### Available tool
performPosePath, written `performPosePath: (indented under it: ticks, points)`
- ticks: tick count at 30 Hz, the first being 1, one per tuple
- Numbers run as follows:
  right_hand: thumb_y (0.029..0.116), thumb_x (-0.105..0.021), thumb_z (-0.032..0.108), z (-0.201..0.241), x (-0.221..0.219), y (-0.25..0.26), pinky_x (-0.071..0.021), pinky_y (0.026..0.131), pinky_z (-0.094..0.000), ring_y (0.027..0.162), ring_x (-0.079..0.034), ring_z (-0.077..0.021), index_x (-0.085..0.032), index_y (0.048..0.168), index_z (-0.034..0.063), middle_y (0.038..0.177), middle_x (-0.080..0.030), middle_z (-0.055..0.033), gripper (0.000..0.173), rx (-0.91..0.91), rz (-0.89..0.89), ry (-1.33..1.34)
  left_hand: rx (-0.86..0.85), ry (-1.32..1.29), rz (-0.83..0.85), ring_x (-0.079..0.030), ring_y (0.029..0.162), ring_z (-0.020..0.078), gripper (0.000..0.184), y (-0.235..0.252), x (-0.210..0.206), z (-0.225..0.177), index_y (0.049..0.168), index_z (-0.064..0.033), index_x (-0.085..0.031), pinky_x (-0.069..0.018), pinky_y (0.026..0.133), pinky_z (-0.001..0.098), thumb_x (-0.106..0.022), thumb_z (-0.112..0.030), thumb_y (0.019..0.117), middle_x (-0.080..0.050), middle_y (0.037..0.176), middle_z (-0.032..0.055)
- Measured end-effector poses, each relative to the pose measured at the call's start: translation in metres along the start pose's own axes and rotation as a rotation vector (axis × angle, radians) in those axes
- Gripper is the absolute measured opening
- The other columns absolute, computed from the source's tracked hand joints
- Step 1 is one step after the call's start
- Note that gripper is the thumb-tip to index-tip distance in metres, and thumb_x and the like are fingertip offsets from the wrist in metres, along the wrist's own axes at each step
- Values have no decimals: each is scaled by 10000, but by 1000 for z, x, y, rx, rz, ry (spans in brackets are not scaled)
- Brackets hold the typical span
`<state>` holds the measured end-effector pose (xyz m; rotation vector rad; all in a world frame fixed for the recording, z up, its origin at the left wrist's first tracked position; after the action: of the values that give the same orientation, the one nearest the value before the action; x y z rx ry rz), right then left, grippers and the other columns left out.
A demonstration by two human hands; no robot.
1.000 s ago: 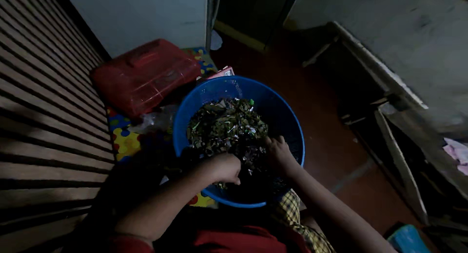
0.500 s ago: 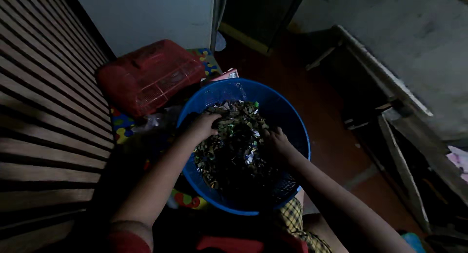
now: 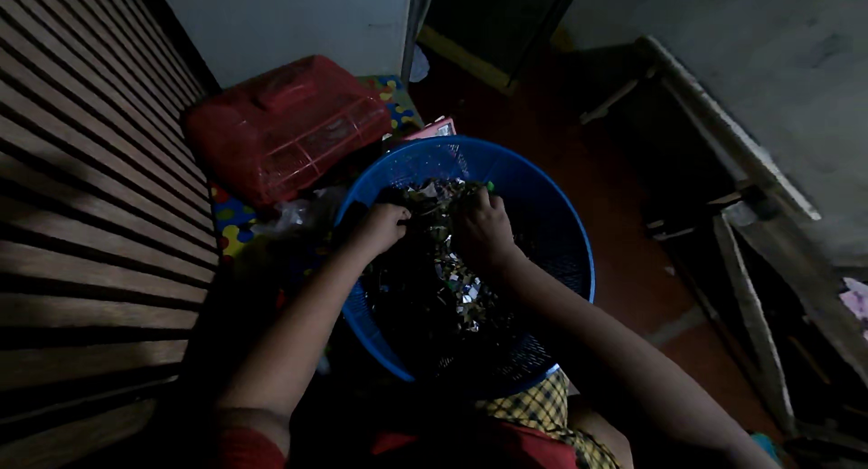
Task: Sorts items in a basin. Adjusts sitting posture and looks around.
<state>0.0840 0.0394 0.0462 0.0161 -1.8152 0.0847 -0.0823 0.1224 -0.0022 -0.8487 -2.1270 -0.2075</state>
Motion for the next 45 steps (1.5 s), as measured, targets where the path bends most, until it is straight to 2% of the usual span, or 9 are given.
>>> performPosePath:
  ticks: [6, 12, 17, 22, 28, 33, 37, 40, 45]
  points:
    - [881, -708, 40, -5, 13, -25, -462, 932, -625, 1174, -547, -477, -670, 1176, -33, 1166, -646, -246, 307, -7, 9, 52, -9, 12, -20, -667, 1137, 358, 226, -2, 1, -1, 1168, 14, -723, -493, 1029, 540, -583, -6, 992, -710, 1166, 208]
    - [912, -638, -12, -13, 31, -48, -451, 924, -625, 1224, -516, -510, -645, 1186, -63, 1189, -621, -287, 279, -18, -125, -78, 23, 121, 69, -652, 1120, 401, 156, -2, 2, -9, 1089, 51, -706, -486, 1011, 564, -605, 14, 977, -691, 1120, 242]
    - [917, -562, -121, 8, 29, -19, -419, 1031, -621, 1356, -425, -518, -565, 1299, -121, 1373, -531, -323, 382, -13, 70, -150, 28, 153, 68, -657, 1114, 396, 152, -3, -1, -14, 1094, 36, -709, -492, 1005, 567, -613, -1, 982, -694, 1117, 233]
    - [904, -616, -78, 15, 3, 10, -423, 1034, -585, 1220, -557, -445, -692, 1081, -81, 1172, -654, -261, 193, 58, 155, -60, -8, 113, 29, -657, 1131, 404, 219, -5, -2, -11, 1162, 22, -711, -499, 1003, 574, -577, 19, 989, -692, 1159, 241]
    - [929, -643, 13, -11, -1, -9, -469, 930, -617, 1038, -653, -428, -729, 1059, -2, 1003, -708, -212, 157, 34, 259, 61, -62, -38, -20, -697, 974, 342, 192, -6, -3, 2, 1100, 31, -710, -538, 931, 532, -634, -125, 1021, -710, 1022, 213]
    - [915, -724, 159, -38, -12, -33, -449, 975, -630, 1208, -553, -471, -693, 1188, 34, 1147, -676, -225, 302, -25, 185, 103, -66, -48, -25, -706, 986, 347, 228, -4, -4, 3, 1103, 31, -706, -544, 947, 540, -657, -173, 1014, -716, 1030, 214]
    - [881, -727, 75, -35, 8, -49, -458, 919, -619, 1172, -560, -475, -686, 1125, -8, 1103, -663, -244, 261, -58, -10, 48, -66, -30, -17, -701, 972, 355, 211, -5, -3, -2, 1108, 41, -706, -541, 930, 545, -655, -139, 1011, -713, 1022, 223]
    - [857, -711, -25, -18, 27, -52, -445, 918, -649, 1180, -539, -515, -669, 1173, -43, 1152, -641, -287, 320, -7, -119, 26, -29, 51, 18, -675, 1051, 404, 161, -6, -1, -10, 1099, 60, -701, -513, 957, 572, -645, 6, 958, -697, 1078, 254]
    - [894, -596, -126, 14, 30, -29, -440, 983, -583, 1247, -508, -470, -615, 1231, -76, 1252, -597, -272, 341, 44, -28, -169, 74, 132, 63, -654, 1086, 446, 150, -13, 4, -25, 1084, 98, -665, -502, 964, 594, -599, 73, 951, -671, 1098, 291]
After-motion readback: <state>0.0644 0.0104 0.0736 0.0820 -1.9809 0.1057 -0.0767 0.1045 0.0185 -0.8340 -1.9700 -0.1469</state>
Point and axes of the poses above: each hand's wrist, its own y-axis towards the middle knuckle, its own x-axis out of the back of the hand, z = x × y, the point moved 1 cm from there along y, towards the middle knuckle
